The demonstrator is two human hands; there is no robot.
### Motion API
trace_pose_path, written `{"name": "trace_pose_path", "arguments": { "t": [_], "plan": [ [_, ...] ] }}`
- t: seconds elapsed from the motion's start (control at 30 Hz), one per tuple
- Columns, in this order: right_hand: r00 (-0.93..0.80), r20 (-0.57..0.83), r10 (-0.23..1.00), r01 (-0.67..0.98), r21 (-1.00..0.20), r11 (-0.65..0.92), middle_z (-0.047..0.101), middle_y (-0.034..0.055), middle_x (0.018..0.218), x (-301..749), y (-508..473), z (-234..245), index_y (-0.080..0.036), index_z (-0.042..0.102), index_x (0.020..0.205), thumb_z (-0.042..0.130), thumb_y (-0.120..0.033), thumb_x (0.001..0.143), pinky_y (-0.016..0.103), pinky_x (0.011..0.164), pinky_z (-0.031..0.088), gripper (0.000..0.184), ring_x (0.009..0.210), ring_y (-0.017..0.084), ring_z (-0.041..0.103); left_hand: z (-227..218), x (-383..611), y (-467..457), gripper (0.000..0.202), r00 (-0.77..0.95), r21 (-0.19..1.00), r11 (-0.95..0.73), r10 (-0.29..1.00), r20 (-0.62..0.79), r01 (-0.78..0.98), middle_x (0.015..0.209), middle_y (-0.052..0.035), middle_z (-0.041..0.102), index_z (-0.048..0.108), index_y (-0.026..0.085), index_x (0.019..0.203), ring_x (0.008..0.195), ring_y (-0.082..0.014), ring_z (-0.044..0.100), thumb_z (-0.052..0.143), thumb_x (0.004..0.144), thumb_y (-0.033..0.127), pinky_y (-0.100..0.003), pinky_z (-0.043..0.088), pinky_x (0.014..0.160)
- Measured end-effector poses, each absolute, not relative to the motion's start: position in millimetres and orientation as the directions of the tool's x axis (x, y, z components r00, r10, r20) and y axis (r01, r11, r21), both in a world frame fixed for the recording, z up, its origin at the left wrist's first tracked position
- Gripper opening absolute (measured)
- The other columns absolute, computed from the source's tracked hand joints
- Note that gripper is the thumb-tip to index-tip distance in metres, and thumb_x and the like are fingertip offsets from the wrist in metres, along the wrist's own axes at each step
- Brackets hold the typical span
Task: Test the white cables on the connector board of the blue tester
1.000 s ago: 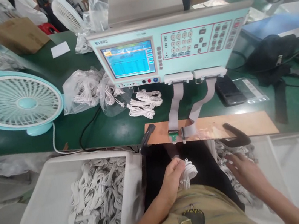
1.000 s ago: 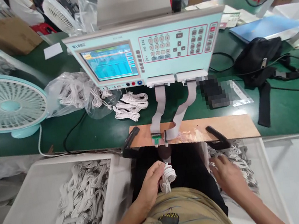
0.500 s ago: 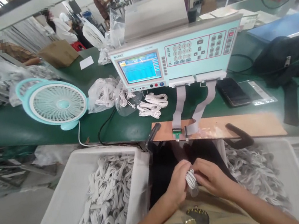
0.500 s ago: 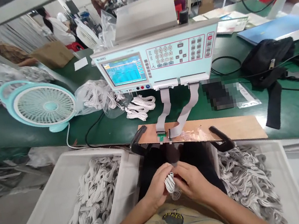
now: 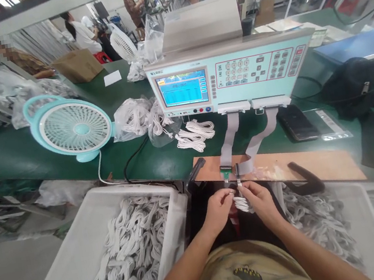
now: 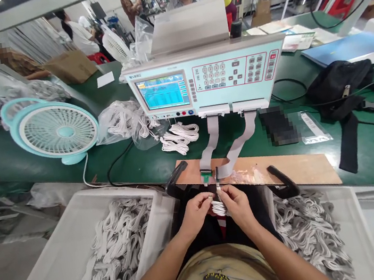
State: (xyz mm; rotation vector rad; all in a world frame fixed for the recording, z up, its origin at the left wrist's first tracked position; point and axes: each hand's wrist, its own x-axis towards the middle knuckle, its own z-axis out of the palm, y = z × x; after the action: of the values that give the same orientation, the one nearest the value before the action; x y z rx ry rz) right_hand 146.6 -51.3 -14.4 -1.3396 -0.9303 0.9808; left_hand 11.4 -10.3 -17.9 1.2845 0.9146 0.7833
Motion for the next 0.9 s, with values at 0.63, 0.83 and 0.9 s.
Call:
{"name": "trace_pose_path", "arguments": {
  "t": [0.63, 0.83, 0.9],
  "plan": [
    [0.351, -0.129, 0.928, -0.280, -0.960, -0.028, 0.057, -0.0003, 0.065, 137, -48, -16, -0.018, 0.062, 0.073, 0.065, -0.039, 0.077, 0.024, 0.059, 0.040, 0.022, 0.060, 0.015, 0.048, -9, 10, 11, 0.035, 0.440, 0.978, -0.185, 0.889, 0.124, 0.098, 0.061, 0.0006, 0.049, 0.054, 0.014, 0.056, 0.061, -0.0105, 0.048, 0.044, 0.086, 0.029, -0.021, 0.036, 0.060],
    [0.352, -0.140, 0.926, -0.259, -0.965, -0.048, 0.056, -0.0009, 0.062, 138, -48, -17, -0.019, 0.060, 0.071, 0.065, -0.043, 0.076, 0.025, 0.056, 0.039, 0.025, 0.055, 0.015, 0.046, -18, 15, 7, 0.034, 0.354, 0.991, -0.128, 0.929, 0.108, 0.031, 0.061, -0.0005, 0.053, 0.058, 0.013, 0.059, 0.062, -0.0112, 0.049, 0.046, 0.085, 0.031, -0.022, 0.038, 0.062],
    [0.341, -0.147, 0.928, -0.259, -0.964, -0.057, 0.058, 0.0003, 0.064, 137, -48, -16, -0.019, 0.060, 0.073, 0.065, -0.046, 0.075, 0.026, 0.059, 0.041, 0.027, 0.058, 0.016, 0.049, -20, 19, 4, 0.031, 0.316, 0.998, -0.060, 0.947, 0.064, -0.022, 0.064, -0.0019, 0.057, 0.063, 0.012, 0.068, 0.063, -0.0125, 0.052, 0.046, 0.084, 0.033, -0.023, 0.040, 0.063]
  ]
}}
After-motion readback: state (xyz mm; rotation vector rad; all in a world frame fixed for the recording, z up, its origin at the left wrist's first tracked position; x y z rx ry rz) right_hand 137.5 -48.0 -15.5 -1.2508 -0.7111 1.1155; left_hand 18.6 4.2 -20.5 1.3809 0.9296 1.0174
